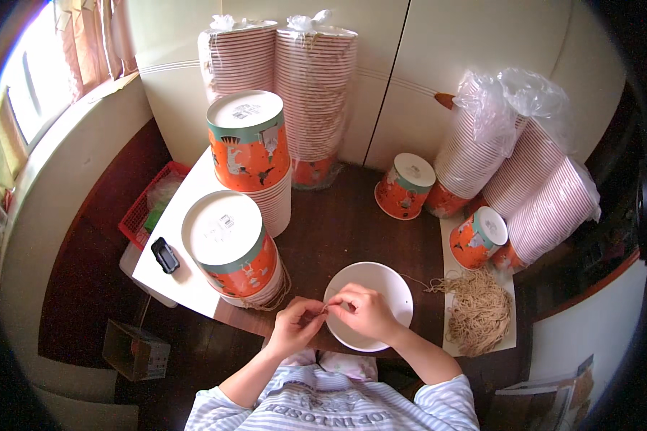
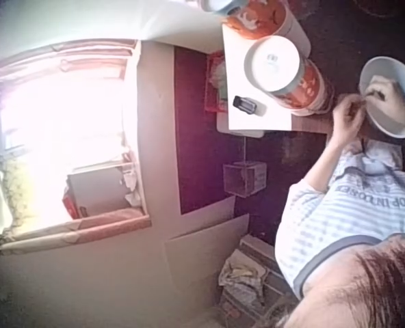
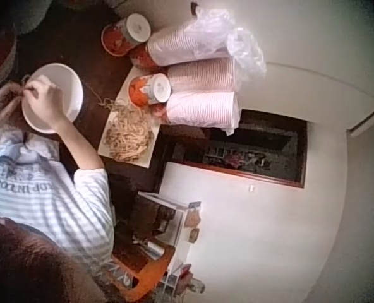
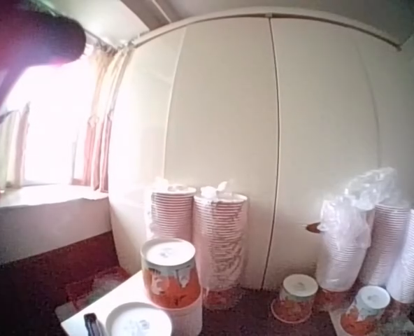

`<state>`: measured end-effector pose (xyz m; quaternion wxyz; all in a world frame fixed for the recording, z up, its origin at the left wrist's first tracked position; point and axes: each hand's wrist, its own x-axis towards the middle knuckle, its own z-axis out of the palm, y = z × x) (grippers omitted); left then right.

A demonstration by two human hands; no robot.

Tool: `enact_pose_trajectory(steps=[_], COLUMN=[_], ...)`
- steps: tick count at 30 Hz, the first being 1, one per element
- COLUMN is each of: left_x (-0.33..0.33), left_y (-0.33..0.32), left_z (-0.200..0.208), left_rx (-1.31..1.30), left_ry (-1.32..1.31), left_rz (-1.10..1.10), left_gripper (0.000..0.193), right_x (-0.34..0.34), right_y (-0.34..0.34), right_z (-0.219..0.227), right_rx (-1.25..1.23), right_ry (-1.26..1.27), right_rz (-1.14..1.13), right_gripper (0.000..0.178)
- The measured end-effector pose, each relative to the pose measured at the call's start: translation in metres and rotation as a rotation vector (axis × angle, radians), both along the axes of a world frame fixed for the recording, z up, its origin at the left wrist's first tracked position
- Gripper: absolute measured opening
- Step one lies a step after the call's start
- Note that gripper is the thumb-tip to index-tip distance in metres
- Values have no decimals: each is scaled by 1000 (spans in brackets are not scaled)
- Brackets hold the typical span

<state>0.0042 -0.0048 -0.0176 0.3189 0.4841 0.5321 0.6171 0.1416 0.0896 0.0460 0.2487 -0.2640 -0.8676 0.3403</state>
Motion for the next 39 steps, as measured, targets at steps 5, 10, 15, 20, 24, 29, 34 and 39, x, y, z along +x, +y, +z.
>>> enact_pose_trajectory(steps=[5,10,15,20,24,29,34,39], left_x=[-4,-12,-14,-16,-17,-13,-13,-12], left_y=[1,0,1,0,0,2,1,4], left_z=[13,14,18,31,29,36,42,25], left_rx=[-137,-253,-224,-332,-327,-303,-346,-72], left_ry=[-244,-203,-418,-696,-744,-791,-801,-261], left_rz=[-143,-186,-284,-344,-400,-401,-361,-198], left_gripper=[12,16,15,17,18,17,15,17], right_x=[1,1,3,6,5,4,3,2], right_y=[1,1,2,1,-5,-3,0,-1], right_z=[1,0,-5,9,20,8,6,11], right_rx=[-15,2,31,-25,152,242,248,144], right_ry=[-17,-11,-2,58,189,259,254,262], right_rz=[0,5,16,61,143,150,108,53], right_gripper=[11,10,10,12,16,12,9,6])
